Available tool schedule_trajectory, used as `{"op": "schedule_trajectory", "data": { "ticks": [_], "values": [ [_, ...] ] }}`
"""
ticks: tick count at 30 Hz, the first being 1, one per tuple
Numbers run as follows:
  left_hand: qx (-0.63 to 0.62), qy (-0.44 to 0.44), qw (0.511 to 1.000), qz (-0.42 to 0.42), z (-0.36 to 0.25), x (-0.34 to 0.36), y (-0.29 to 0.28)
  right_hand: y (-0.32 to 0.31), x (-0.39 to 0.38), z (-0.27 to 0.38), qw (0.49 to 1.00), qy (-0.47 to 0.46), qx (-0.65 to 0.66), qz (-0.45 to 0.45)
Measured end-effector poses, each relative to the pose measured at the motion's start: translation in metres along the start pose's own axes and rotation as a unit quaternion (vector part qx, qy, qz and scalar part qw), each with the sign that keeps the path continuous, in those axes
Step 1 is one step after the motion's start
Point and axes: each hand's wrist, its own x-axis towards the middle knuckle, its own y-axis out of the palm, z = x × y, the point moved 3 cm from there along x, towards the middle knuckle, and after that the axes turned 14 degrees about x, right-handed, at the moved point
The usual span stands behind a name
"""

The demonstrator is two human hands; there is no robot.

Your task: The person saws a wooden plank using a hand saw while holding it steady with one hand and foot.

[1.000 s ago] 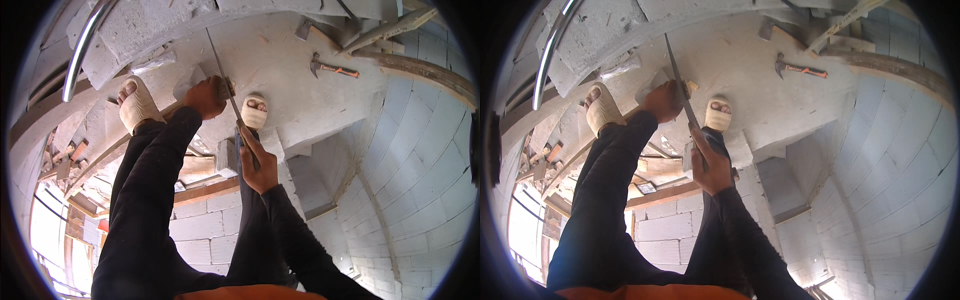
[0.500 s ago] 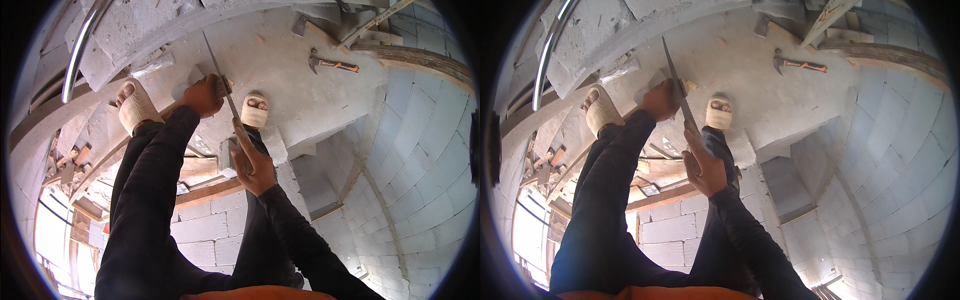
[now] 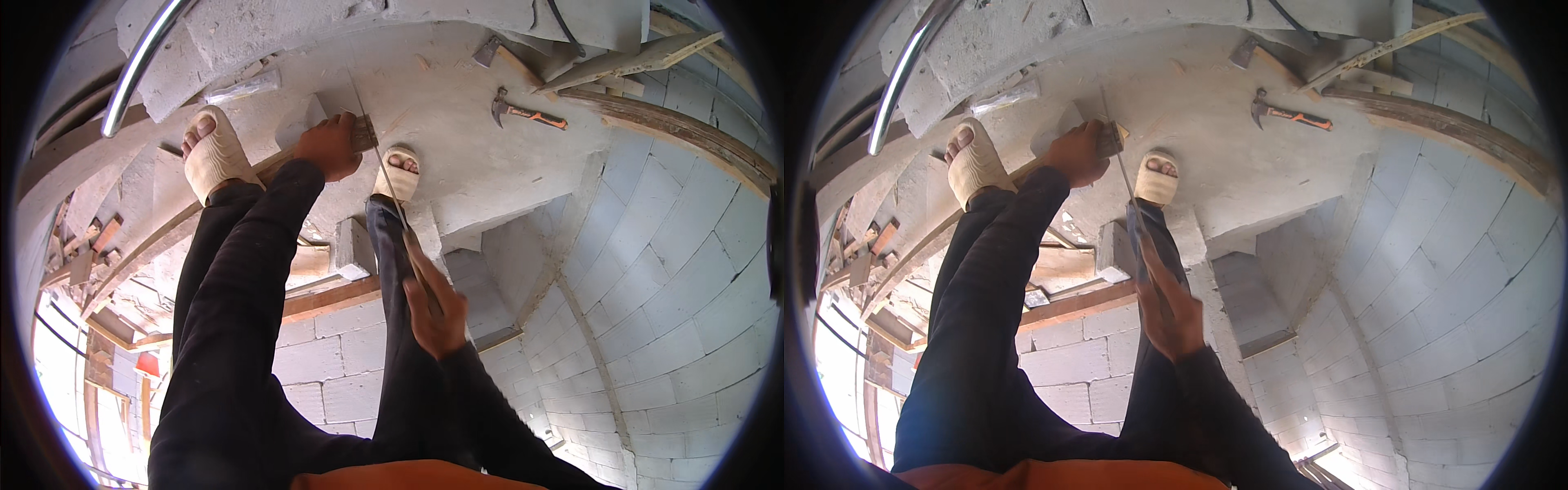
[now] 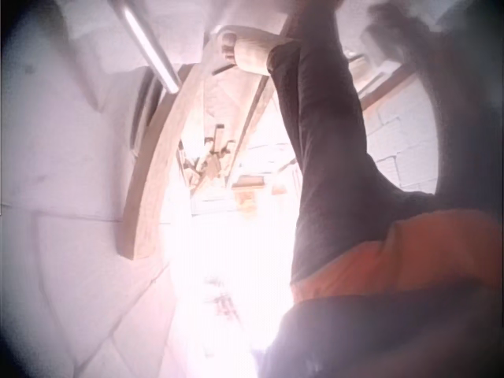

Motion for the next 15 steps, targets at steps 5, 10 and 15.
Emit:
{"op": "schedule_trajectory", "data": {
  "ticks": [5, 10, 15],
  "values": [
    [-0.006, 0.031, 0.999, -0.043, 0.003, 0.001, -0.004, 0.000, -0.002, -0.009, 0.998, 0.002, -0.049, 0.028],
    [0.002, 0.028, 1.000, -0.014, -0.009, 0.004, 0.001, 0.013, 0.050, -0.017, 0.998, 0.047, -0.041, 0.004],
    [-0.013, 0.026, 0.999, -0.037, 0.000, 0.002, -0.004, -0.008, -0.042, 0.025, 0.999, -0.025, -0.024, 0.019]
  ]
}}
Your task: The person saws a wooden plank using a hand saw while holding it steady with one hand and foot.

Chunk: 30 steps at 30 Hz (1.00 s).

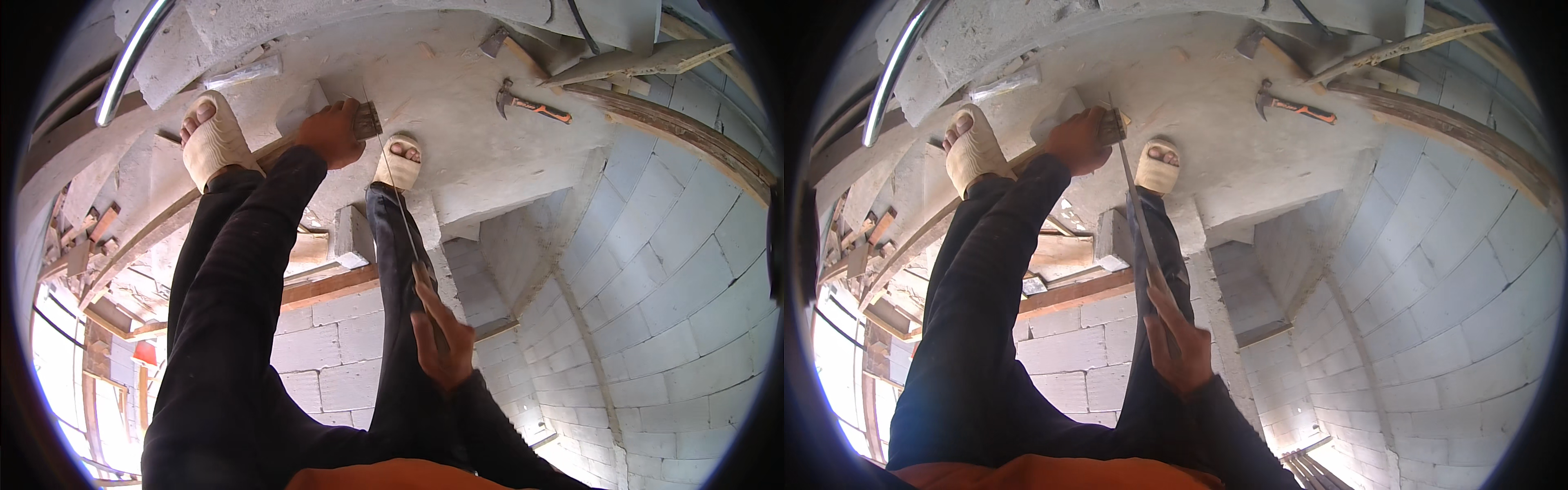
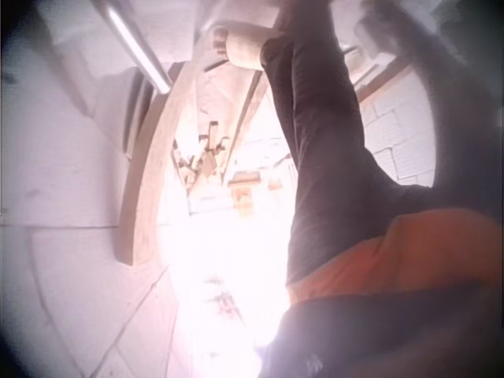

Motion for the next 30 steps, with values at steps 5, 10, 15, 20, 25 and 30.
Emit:
{"op": "schedule_trajectory", "data": {
  "ticks": [5, 10, 15, 20, 25, 30],
  "values": [
    [0.013, 0.020, 1.000, 0.008, -0.012, 0.013, 0.005, 0.023, 0.108, -0.063, 0.998, 0.013, -0.052, -0.015],
    [0.009, -0.007, 1.000, 0.017, 0.001, 0.005, 0.005, -0.003, -0.004, -0.024, 0.999, -0.030, 0.010, -0.015],
    [-0.012, 0.016, 1.000, 0.023, -0.016, 0.014, 0.005, 0.019, 0.096, -0.069, 0.998, -0.011, -0.040, -0.046],
    [0.008, -0.008, 1.000, 0.026, -0.002, 0.004, 0.001, -0.005, 0.004, -0.043, 0.999, -0.042, 0.006, -0.017],
    [0.004, 0.006, 1.000, 0.013, -0.014, 0.010, -0.001, 0.012, 0.086, -0.078, 1.000, 0.008, -0.023, 0.003],
    [0.021, -0.023, 0.999, 0.028, 0.000, 0.005, 0.003, -0.007, 0.005, -0.050, 0.999, -0.016, -0.014, -0.028]
  ]
}}
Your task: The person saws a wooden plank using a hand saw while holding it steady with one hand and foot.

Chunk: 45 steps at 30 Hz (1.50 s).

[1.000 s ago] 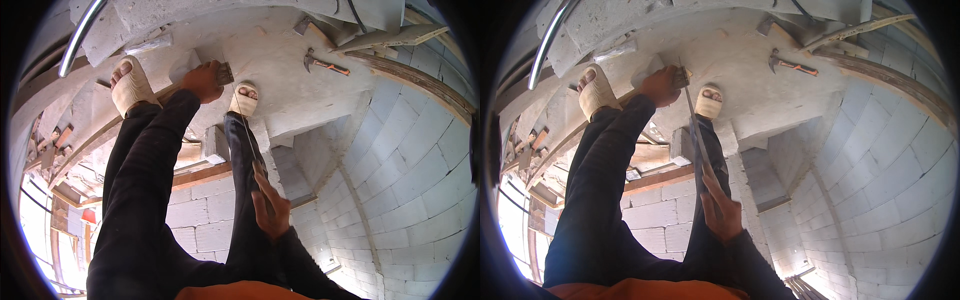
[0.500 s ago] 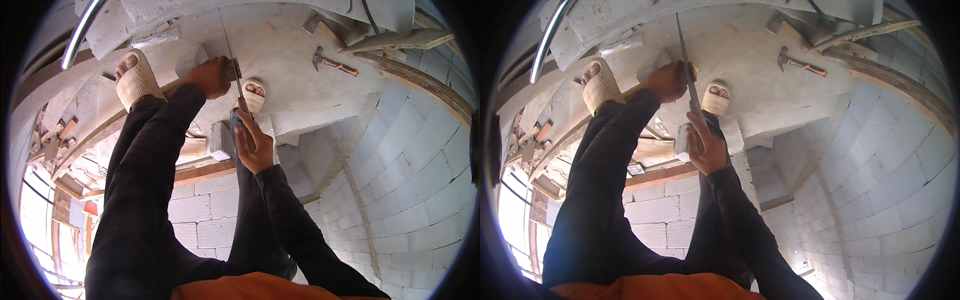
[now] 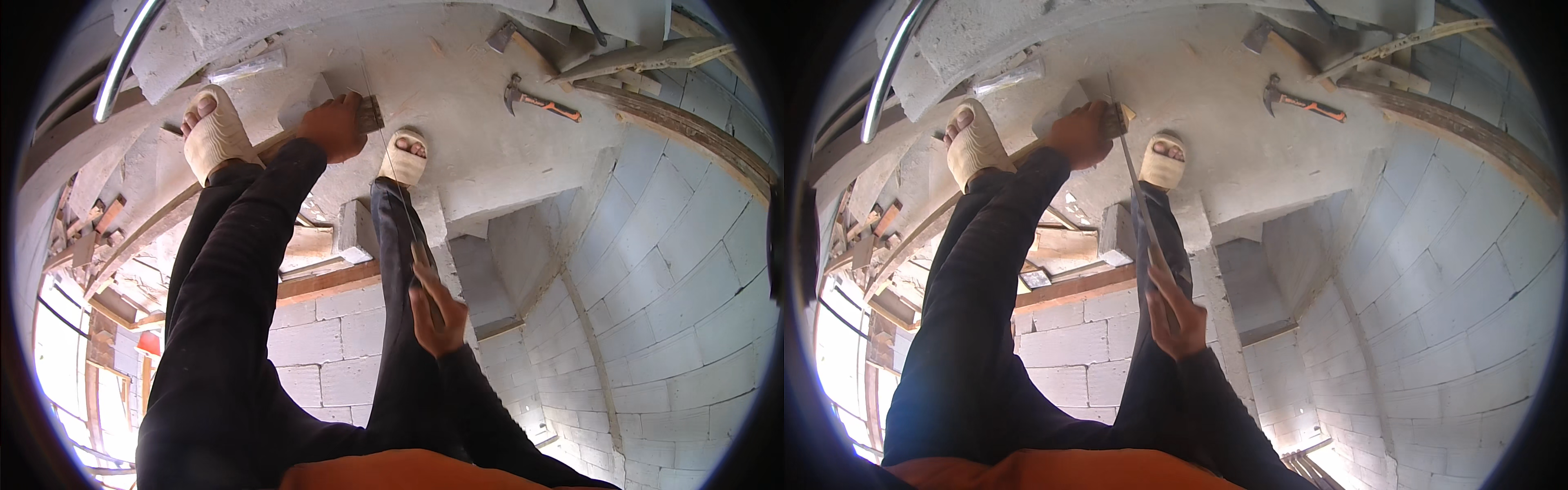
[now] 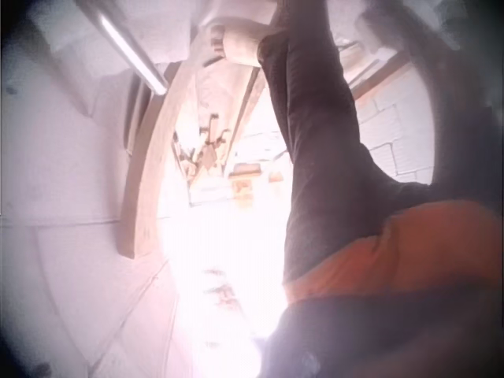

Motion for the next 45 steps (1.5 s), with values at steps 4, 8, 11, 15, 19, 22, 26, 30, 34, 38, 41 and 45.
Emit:
{"op": "schedule_trajectory", "data": {
  "ticks": [4, 8, 11, 15, 19, 22, 26, 30, 34, 38, 41, 45],
  "values": [
    [-0.001, 0.019, 1.000, -0.004, -0.003, -0.003, 0.002, -0.005, 0.000, -0.020, 1.000, -0.026, -0.001, 0.012],
    [0.011, 0.021, 1.000, -0.002, -0.011, 0.006, -0.001, 0.024, 0.082, -0.035, 1.000, 0.025, 0.014, -0.001],
    [0.012, 0.008, 1.000, 0.010, -0.005, -0.008, 0.005, -0.007, -0.014, -0.013, 0.998, 0.061, 0.021, -0.003],
    [0.005, 0.015, 0.999, -0.031, -0.001, -0.004, 0.002, 0.000, 0.000, -0.022, 1.000, -0.026, 0.013, 0.004],
    [0.015, 0.030, 0.999, -0.017, -0.016, 0.001, 0.000, 0.016, 0.072, -0.047, 1.000, 0.017, 0.017, -0.002],
    [0.022, -0.013, 0.999, 0.038, -0.002, -0.005, -0.004, -0.005, -0.021, -0.019, 1.000, 0.004, 0.004, -0.012],
    [0.014, 0.007, 0.999, -0.029, -0.003, -0.005, -0.001, -0.004, -0.001, -0.033, 0.999, -0.046, 0.004, 0.013],
    [0.001, 0.039, 0.999, -0.022, -0.009, 0.014, -0.003, 0.024, 0.078, -0.041, 1.000, 0.024, 0.018, -0.003],
    [0.005, 0.007, 1.000, 0.015, 0.001, 0.000, -0.001, 0.003, -0.021, -0.008, 0.999, 0.027, 0.023, 0.014],
    [-0.025, 0.029, 0.999, 0.002, -0.009, -0.002, -0.004, 0.019, 0.051, -0.029, 0.998, 0.038, 0.027, 0.034],
    [-0.016, 0.033, 0.999, 0.012, -0.011, 0.002, -0.012, 0.029, 0.077, -0.021, 0.995, 0.099, 0.015, 0.018],
    [-0.017, 0.011, 1.000, 0.004, -0.004, -0.007, -0.003, 0.002, -0.035, 0.021, 0.998, -0.046, 0.037, -0.029]
  ]
}}
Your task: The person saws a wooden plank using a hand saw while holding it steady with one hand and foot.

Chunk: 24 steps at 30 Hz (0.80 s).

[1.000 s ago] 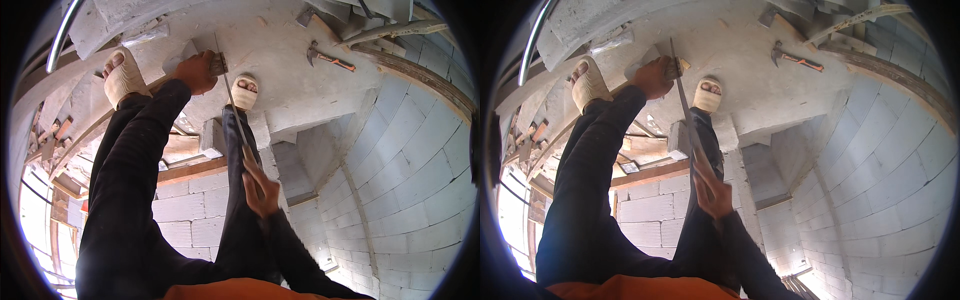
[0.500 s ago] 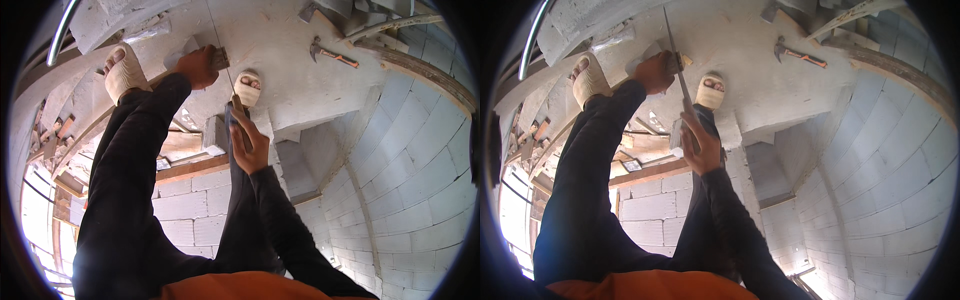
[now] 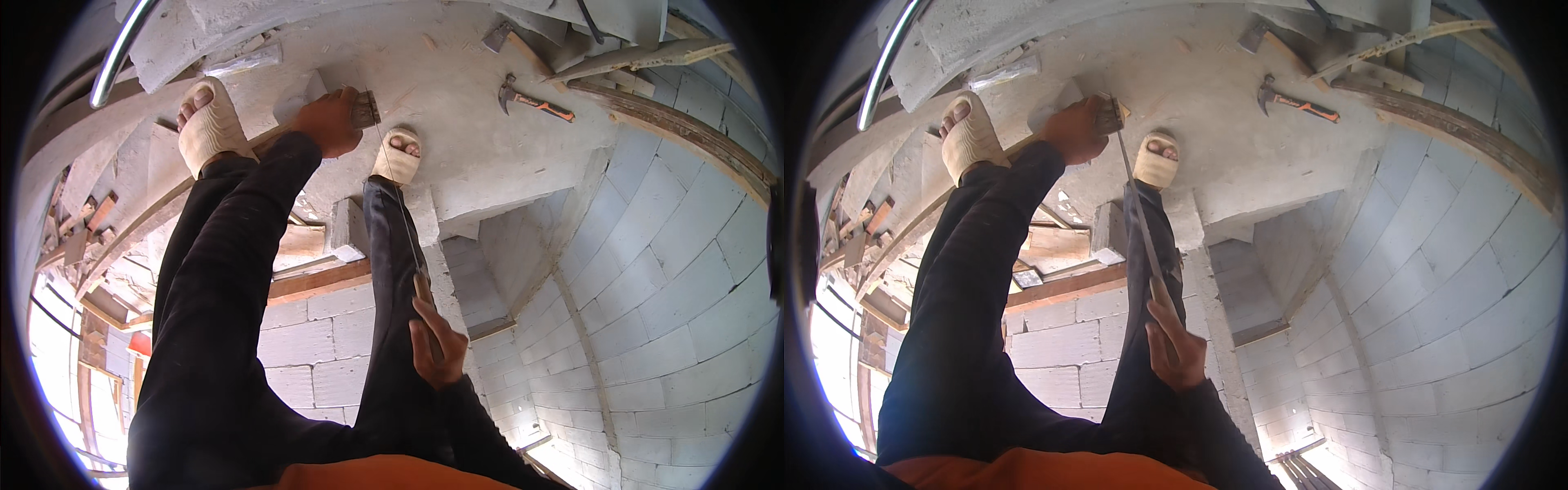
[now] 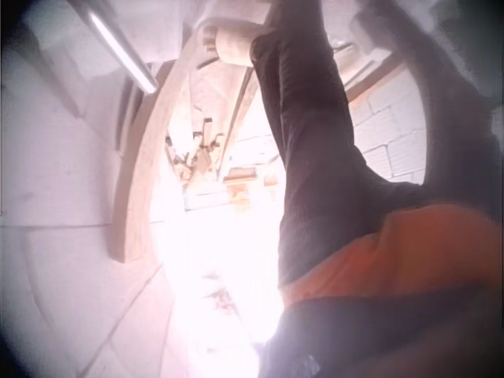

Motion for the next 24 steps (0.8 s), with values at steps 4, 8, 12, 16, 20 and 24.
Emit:
{"op": "schedule_trajectory", "data": {
  "ticks": [4, 8, 12, 16, 20, 24],
  "values": [
    [-0.007, 0.023, 0.999, -0.028, -0.001, 0.009, 0.002, 0.026, 0.082, -0.052, 0.992, 0.085, -0.077, 0.054],
    [-0.003, 0.015, 1.000, 0.014, 0.001, 0.009, 0.001, 0.029, 0.094, -0.045, 0.992, 0.115, -0.048, 0.023],
    [0.005, 0.009, 1.000, 0.002, 0.002, 0.002, 0.004, 0.001, 0.017, -0.007, 0.997, 0.057, -0.032, 0.050],
    [-0.004, 0.024, 1.000, 0.007, -0.018, 0.010, -0.008, 0.032, 0.145, -0.051, 0.990, 0.124, -0.045, 0.049],
    [0.004, 0.004, 1.000, -0.003, 0.001, 0.004, -0.003, 0.024, 0.076, -0.028, 0.993, 0.094, -0.060, 0.042],
    [0.009, 0.007, 1.000, -0.015, 0.002, 0.003, 0.003, 0.003, 0.033, -0.003, 0.993, 0.085, -0.056, 0.053]
  ]
}}
